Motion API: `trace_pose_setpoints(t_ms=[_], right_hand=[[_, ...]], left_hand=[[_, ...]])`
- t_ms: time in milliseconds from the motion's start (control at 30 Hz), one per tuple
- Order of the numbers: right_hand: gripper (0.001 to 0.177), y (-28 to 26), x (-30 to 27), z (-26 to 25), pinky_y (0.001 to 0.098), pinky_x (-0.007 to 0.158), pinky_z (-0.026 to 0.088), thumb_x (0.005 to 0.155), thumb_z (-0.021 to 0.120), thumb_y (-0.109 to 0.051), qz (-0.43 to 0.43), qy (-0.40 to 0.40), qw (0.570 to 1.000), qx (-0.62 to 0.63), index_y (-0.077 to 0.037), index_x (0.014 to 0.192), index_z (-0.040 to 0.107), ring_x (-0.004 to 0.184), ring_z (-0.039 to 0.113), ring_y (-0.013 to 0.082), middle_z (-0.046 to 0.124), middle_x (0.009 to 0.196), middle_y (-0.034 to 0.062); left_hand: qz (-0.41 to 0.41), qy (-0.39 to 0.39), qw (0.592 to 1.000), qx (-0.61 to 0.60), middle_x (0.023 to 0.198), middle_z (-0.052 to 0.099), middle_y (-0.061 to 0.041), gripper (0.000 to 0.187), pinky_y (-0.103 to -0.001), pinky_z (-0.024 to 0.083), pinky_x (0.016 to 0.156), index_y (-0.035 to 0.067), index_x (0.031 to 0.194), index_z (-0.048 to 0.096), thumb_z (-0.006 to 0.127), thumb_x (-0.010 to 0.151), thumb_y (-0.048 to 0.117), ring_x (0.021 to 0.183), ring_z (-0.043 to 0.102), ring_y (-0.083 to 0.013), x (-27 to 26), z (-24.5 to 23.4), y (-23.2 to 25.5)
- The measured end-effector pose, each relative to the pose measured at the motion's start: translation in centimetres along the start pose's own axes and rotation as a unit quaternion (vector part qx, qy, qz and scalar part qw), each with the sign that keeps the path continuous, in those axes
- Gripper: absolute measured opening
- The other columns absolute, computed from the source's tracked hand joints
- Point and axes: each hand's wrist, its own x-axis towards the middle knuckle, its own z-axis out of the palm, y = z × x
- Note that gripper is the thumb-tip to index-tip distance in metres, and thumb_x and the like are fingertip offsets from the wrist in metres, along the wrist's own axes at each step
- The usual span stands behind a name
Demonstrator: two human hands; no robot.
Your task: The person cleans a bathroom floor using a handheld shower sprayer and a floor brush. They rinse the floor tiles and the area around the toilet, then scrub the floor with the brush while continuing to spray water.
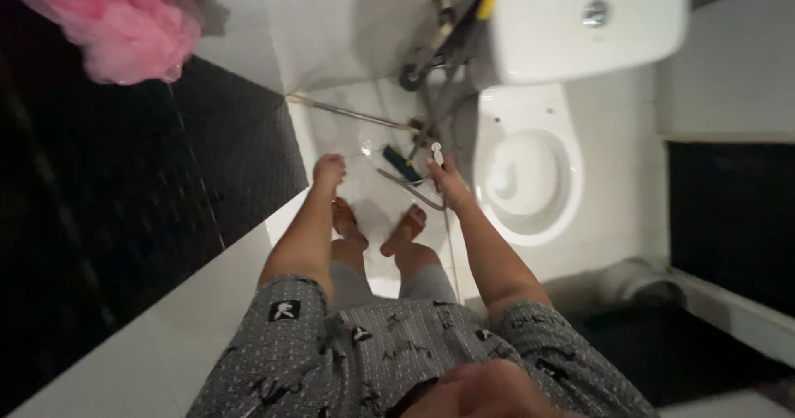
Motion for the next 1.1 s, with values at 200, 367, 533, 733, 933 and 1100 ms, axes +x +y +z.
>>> trace_pose_setpoints(t_ms=[200, 367, 533, 733, 933, 1100], right_hand=[[0.068, 8.3, 11.3, 4.8, 0.0442, 0.081, 0.057, 0.079, 0.075, -0.038, -0.056, 0.002, 0.957, -0.285, -0.005, 0.136, 0.058, 0.091, 0.075, 0.0285, 0.076, 0.104, 0.0199], [0.051, 14.2, 21.3, 6.9, 0.0415, 0.081, 0.053, 0.089, 0.075, -0.037, -0.048, 0.009, 0.923, -0.381, -0.004, 0.126, 0.066, 0.092, 0.069, 0.0285, 0.073, 0.106, 0.0156], [0.038, 19.9, 18.9, 8.3, 0.0329, 0.064, 0.045, 0.094, 0.068, -0.034, 0.007, 0.077, 0.996, -0.047, -0.005, 0.117, 0.068, 0.071, 0.054, 0.0145, 0.061, 0.081, 0.0046], [0.024, 20.8, 14.7, 8.5, 0.0287, 0.047, 0.038, 0.095, 0.072, -0.029, 0.083, 0.149, 0.984, -0.049, -0.006, 0.089, 0.064, 0.052, 0.046, 0.0085, 0.053, 0.060, -0.0005], [0.012, 20.2, 15.0, 6.2, 0.0253, 0.042, 0.033, 0.096, 0.067, -0.022, 0.161, 0.105, 0.978, 0.081, -0.012, 0.096, 0.060, 0.047, 0.043, 0.0071, 0.051, 0.059, -0.0026], [0.017, 19.2, 15.1, 7.9, 0.0298, 0.046, 0.032, 0.095, 0.068, -0.024, 0.173, 0.063, 0.982, 0.041, -0.009, 0.095, 0.060, 0.052, 0.043, 0.0138, 0.048, 0.061, 0.0020]], left_hand=[[-0.072, -0.019, 0.996, -0.056, 0.093, 0.069, -0.006, 0.024, -0.031, 0.049, 0.059, 0.011, 0.118, 0.065, 0.064, 0.095, 0.019, 0.074, 0.065, -0.0188, 11.8, 1.0, -6.4], [-0.091, -0.012, 0.988, -0.126, 0.104, 0.068, -0.008, 0.029, -0.031, 0.054, 0.067, 0.013, 0.124, 0.061, 0.066, 0.097, 0.024, 0.084, 0.068, -0.0210, 23.1, 1.9, -11.6], [-0.092, -0.028, 0.994, -0.050, 0.104, 0.068, -0.007, 0.035, -0.038, 0.051, 0.074, 0.017, 0.131, 0.062, 0.065, 0.097, 0.025, 0.088, 0.066, -0.0230, 33.9, 6.2, -16.3], [0.121, -0.088, 0.911, 0.385, 0.137, 0.058, -0.023, 0.061, -0.049, 0.045, 0.104, 0.017, 0.154, 0.041, 0.065, 0.100, 0.035, 0.124, 0.056, -0.0407, 44.7, 15.3, -18.6], [0.250, -0.088, 0.694, 0.669, 0.164, 0.025, -0.024, 0.061, -0.069, 0.009, 0.113, 0.022, 0.156, 0.033, 0.045, 0.097, 0.021, 0.151, 0.014, -0.0479, 49.7, 17.6, -21.8], [0.224, -0.110, 0.597, 0.762, 0.156, 0.043, -0.016, 0.042, -0.074, 0.004, 0.120, 0.021, 0.146, 0.050, 0.040, 0.105, 0.022, 0.149, 0.033, -0.0415, 47.8, 15.4, -21.9]])
